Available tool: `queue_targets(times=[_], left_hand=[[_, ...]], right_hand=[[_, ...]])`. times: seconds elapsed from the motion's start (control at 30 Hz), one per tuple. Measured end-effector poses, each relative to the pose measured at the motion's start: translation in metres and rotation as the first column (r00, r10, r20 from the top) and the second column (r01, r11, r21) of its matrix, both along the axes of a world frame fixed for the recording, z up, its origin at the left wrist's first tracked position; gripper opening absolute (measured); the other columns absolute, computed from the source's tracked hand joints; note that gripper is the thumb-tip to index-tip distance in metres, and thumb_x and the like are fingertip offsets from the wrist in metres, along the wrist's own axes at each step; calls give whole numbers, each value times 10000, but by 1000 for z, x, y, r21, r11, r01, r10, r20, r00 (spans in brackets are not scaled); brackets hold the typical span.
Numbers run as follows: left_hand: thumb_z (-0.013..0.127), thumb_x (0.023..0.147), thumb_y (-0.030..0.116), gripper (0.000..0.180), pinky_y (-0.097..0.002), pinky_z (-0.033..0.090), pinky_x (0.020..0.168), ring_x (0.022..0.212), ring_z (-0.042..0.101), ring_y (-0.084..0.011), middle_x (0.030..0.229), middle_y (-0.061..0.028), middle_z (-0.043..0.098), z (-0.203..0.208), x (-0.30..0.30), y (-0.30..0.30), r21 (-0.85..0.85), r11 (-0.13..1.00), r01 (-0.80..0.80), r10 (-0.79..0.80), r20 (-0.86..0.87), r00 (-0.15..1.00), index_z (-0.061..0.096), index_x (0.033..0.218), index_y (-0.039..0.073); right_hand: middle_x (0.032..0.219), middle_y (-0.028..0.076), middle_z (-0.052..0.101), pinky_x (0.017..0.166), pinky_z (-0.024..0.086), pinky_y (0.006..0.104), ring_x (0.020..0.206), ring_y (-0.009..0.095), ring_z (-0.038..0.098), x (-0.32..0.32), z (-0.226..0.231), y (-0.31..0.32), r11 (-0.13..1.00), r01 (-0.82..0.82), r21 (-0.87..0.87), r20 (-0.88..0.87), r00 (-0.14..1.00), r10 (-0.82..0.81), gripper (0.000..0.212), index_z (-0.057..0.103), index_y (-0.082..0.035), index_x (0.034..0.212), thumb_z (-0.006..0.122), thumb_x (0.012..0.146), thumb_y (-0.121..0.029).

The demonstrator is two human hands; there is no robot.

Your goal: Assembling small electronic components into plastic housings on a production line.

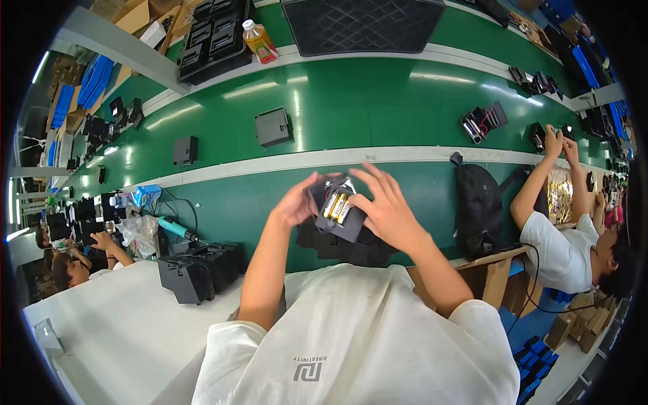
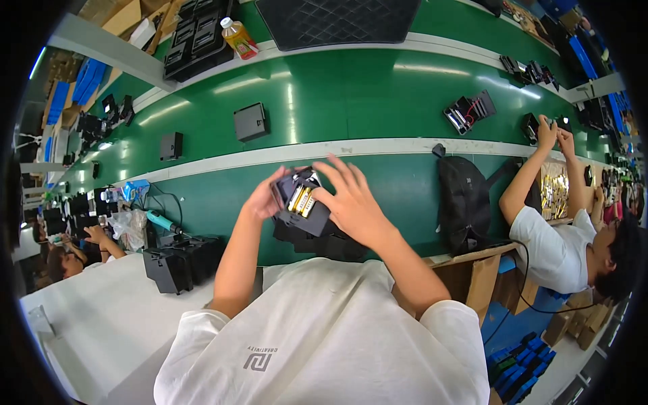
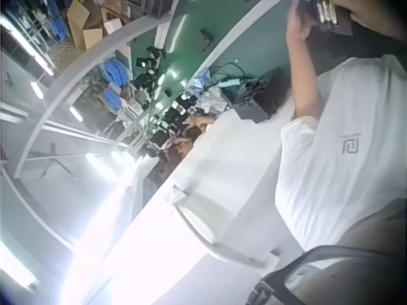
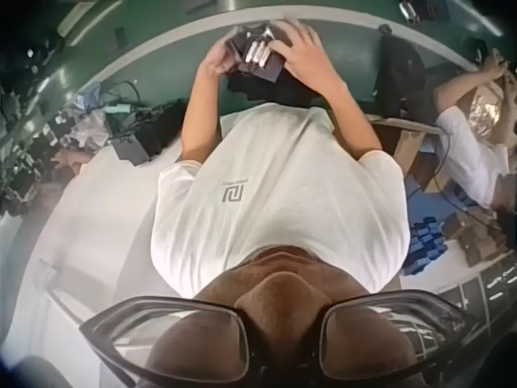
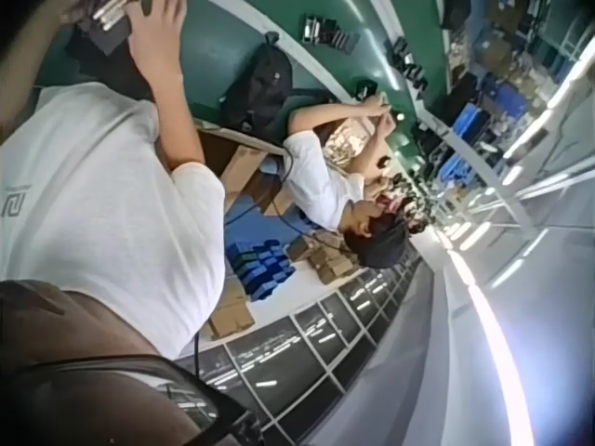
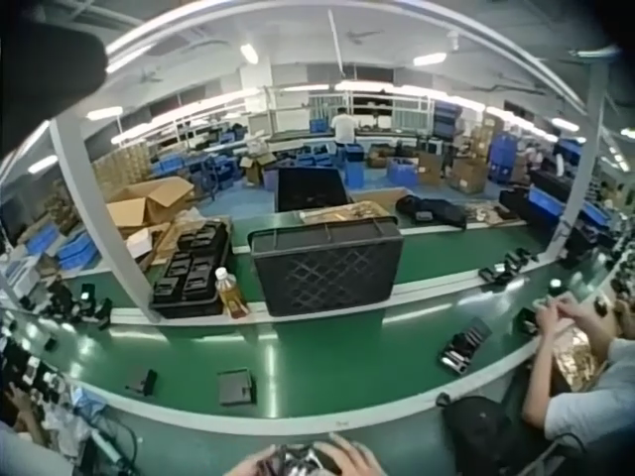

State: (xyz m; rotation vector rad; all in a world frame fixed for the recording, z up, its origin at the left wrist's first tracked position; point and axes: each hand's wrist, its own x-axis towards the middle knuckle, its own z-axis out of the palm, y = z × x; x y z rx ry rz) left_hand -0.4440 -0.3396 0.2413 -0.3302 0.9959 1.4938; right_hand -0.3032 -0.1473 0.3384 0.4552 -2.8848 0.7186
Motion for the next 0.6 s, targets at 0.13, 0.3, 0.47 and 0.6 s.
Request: queue_targets(times=[0.13,0.3,0.47,0.6], left_hand=[[467,1010,280,266,-272,534,608,733,611,-112,1031,-60,617,23,53,-11,224,969,-101,164,-283,945,529,1204,110],[447,1012,175,174,-260,540,610,748,594,-113,967,-38,585,25,98,-9,141,980,-144,199,-564,802,480,1174,120],[446,1015,195,138,-252,540,638,768,564,-108,956,-23,561,39,108,-11,75,965,-250,250,-540,804,481,1129,124],[487,993,171,141,-267,546,637,794,551,-109,971,-29,558,51,114,-12,98,979,-178,203,-514,833,475,1124,120]], right_hand=[[1448,123,382,1026,373,460,1287,364,429,52,-2,-21,818,540,-198,598,728,-335,517,479,-64,1095,770,673,-130],[1446,137,392,1010,397,433,1270,376,450,67,-16,-45,634,687,-355,560,699,-444,585,436,-35,1181,775,722,-163],[1452,144,402,1025,389,397,1264,350,470,76,-8,-36,659,618,-429,420,782,-460,658,396,-22,1262,767,743,-184],[1460,143,404,1033,386,386,1261,334,477,72,-2,-28,796,371,-479,353,911,-213,682,390,-13,1293,759,740,-167]])
